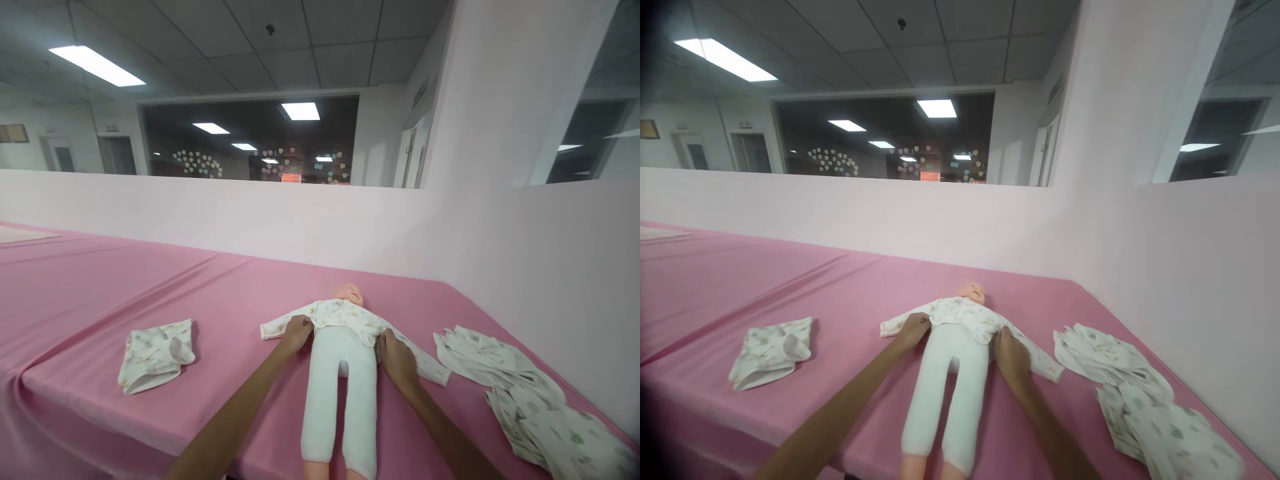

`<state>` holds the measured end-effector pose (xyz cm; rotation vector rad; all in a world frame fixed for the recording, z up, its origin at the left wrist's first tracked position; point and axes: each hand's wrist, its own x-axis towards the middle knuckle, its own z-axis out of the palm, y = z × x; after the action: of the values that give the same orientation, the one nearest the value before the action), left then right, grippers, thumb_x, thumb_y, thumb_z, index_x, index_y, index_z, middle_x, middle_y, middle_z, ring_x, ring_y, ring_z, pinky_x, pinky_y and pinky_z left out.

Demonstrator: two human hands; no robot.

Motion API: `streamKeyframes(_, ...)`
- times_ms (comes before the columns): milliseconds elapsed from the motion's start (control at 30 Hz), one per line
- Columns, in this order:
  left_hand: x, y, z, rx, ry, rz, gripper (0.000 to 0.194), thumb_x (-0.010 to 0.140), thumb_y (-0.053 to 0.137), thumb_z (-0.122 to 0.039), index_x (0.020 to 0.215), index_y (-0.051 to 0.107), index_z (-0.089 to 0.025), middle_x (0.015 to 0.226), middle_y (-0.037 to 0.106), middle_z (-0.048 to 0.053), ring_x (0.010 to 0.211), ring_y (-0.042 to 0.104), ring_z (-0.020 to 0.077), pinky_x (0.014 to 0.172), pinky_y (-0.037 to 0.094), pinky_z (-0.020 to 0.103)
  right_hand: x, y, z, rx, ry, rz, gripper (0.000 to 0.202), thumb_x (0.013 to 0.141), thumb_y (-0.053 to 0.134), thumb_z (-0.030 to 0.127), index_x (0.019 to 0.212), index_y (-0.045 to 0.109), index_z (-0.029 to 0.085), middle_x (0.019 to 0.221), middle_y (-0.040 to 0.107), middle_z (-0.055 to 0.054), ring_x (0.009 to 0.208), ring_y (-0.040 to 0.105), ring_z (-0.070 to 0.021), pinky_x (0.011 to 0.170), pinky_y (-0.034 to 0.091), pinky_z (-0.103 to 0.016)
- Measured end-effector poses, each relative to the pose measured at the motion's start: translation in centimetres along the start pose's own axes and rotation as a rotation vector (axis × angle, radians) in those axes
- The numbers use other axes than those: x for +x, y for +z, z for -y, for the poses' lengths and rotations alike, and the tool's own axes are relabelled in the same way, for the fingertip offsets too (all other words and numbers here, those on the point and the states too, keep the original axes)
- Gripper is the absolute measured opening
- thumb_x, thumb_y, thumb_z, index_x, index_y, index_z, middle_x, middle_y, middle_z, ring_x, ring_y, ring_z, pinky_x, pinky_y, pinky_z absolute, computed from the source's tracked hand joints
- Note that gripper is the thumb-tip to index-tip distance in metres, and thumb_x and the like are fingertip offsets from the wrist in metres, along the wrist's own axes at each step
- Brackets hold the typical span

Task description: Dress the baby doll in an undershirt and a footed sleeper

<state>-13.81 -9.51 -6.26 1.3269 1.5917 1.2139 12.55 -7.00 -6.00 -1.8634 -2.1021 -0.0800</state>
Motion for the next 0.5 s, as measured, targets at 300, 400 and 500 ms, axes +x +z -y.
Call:
streamKeyframes(300,-5.8,-5.8,-0.7,0.331,0.111,-0.159,0.019,0.087,0.049,-0.034,0.086,0.062,-0.02,0.096,0.069,0.006,0.088,0.062,0.0221,0.074,0.043,0.031,-1.6,-0.5,-1.4,0.066,-0.088,0.058,0.046,0.1,0.024,0.048,0.079,0.054,0.02,0.08,0.068,-0.007,0.066,0.06,-0.0211,0.056,0.028,-0.029)
streamKeyframes(400,-10.5,-11.6,1.0,0.728,0.17,-0.367,0.028,0.094,0.037,-0.034,0.103,0.06,-0.021,0.108,0.067,0.008,0.099,0.06,0.0261,0.083,0.041,0.036,-1.7,-0.8,-1.4,0.116,-0.096,0.054,0.049,0.1,0.022,0.049,0.076,0.054,0.021,0.077,0.067,-0.007,0.064,0.059,-0.0206,0.056,0.028,-0.029)
streamKeyframes(500,-14.9,-17.4,5.0,1.16,0.115,-0.584,0.034,0.095,0.033,-0.032,0.108,0.059,-0.015,0.114,0.063,0.016,0.107,0.055,0.032,0.088,0.04,0.042,-1.6,-0.9,-0.9,0.17,-0.091,0.043,0.048,0.099,0.024,0.049,0.078,0.056,0.021,0.076,0.067,-0.007,0.066,0.06,-0.021,0.057,0.03,-0.029)
